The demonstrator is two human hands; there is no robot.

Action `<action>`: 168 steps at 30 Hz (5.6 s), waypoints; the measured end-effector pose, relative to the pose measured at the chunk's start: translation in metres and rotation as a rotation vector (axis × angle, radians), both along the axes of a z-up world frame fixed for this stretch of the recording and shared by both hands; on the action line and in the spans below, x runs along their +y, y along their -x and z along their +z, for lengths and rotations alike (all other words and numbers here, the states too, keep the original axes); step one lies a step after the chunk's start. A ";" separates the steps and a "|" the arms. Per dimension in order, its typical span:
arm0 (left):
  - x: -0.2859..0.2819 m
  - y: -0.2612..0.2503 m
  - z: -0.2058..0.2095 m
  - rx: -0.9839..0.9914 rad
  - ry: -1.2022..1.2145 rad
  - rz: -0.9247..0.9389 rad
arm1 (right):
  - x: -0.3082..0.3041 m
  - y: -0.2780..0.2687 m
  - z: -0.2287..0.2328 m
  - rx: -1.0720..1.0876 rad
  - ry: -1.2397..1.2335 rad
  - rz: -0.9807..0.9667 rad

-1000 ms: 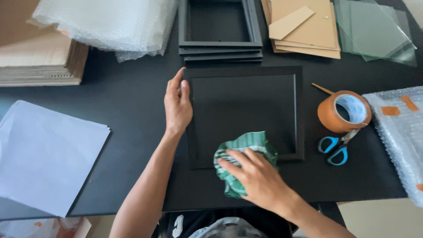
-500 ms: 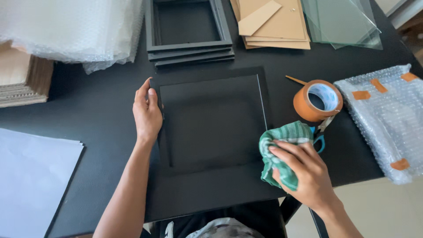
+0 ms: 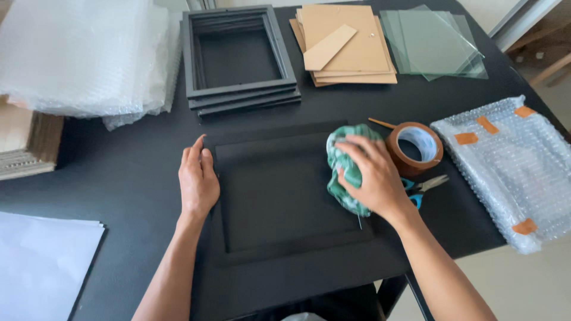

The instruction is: The person cleans a picture frame and a sheet of glass with a cloth, places the glass into the frame, puts a piece of paper and a backing board into the frame, and secures the backing board by hand.

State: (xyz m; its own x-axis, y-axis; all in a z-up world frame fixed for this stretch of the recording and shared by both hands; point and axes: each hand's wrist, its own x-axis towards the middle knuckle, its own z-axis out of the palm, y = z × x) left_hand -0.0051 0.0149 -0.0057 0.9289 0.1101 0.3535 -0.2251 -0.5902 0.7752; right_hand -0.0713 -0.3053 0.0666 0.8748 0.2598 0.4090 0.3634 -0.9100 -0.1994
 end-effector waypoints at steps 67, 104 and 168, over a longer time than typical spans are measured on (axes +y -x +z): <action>-0.085 -0.005 0.045 0.167 0.434 -0.188 | 0.027 -0.032 0.024 -0.637 -0.452 -0.138; -0.059 -0.027 0.000 0.114 0.514 -0.276 | 0.104 -0.050 0.001 -0.301 -0.119 0.153; -0.058 0.009 0.035 0.126 0.254 0.011 | -0.025 0.063 -0.016 0.042 -0.251 -0.430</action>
